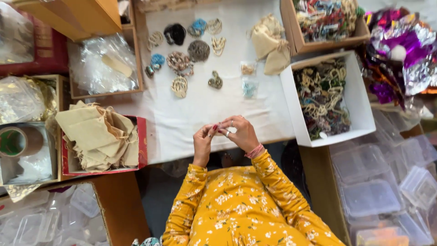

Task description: The person sits at a table and packs various small jewelry items, including beaded necklaces and earrings, into small clear plastic bags. They handle the items one by one, place them into the bags, and set the filled bags on the table.

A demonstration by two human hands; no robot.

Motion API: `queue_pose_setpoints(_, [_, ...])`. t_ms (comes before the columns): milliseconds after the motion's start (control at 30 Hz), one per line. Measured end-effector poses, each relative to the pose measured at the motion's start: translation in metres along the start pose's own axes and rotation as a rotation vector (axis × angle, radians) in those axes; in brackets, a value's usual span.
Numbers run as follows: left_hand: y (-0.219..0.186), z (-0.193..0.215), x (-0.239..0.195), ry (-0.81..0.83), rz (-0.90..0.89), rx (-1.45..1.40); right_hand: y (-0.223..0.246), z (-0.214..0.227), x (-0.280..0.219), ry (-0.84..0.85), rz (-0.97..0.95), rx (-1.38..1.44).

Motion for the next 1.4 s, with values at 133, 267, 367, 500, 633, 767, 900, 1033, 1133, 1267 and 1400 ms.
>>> queue_pose_setpoints(133, [-0.008,-0.002,0.016,0.002,-0.023,-0.031,0.008,0.001,0.013,-0.052,-0.014,0.056])
queue_pose_setpoints(267, [-0.024,0.005,0.041,-0.009,-0.018,-0.115,0.012,-0.010,0.030,-0.117,-0.135,0.264])
queue_pose_setpoints(367, [-0.018,0.020,0.065,-0.012,-0.028,-0.111,0.011,-0.026,0.036,-0.155,-0.197,0.328])
queue_pose_setpoints(500, [-0.023,0.022,0.053,0.003,0.014,-0.082,-0.026,-0.046,0.018,-0.082,-0.359,0.412])
queue_pose_setpoints(633, [-0.018,0.035,0.072,0.034,0.023,-0.066,-0.070,-0.068,0.021,-0.003,-0.494,0.533])
queue_pose_setpoints(767, [-0.044,0.042,0.069,-0.009,-0.010,-0.007,-0.109,-0.078,0.023,-0.001,-0.541,0.613])
queue_pose_setpoints(900, [-0.052,0.099,0.081,-0.128,-0.338,0.514,-0.155,-0.041,0.097,-0.126,-0.571,0.583])
queue_pose_setpoints(1033, [-0.050,0.107,0.076,-0.130,-0.718,1.046,-0.238,-0.001,0.170,-0.247,-0.695,0.461])
queue_pose_setpoints(1133, [-0.044,0.112,0.069,-0.123,-0.768,1.118,-0.324,0.002,0.194,-0.238,-0.756,0.380])
queue_pose_setpoints(1267, [-0.044,0.115,0.075,-0.118,-0.769,1.134,-0.433,-0.020,0.223,-0.264,-0.823,0.322])
queue_pose_setpoints(1400, [-0.045,0.118,0.076,-0.127,-0.738,1.158,-0.372,-0.011,0.211,-0.358,-0.251,-0.286])
Point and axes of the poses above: each hand's wrist, its own x-axis towards the middle knuckle, its own z-axis out of the back of the hand, y = z × x, the point moved 4 cm from there along x, towards the middle knuckle, and after that the axes turned 11 degrees about -y, right-handed, at the moved point
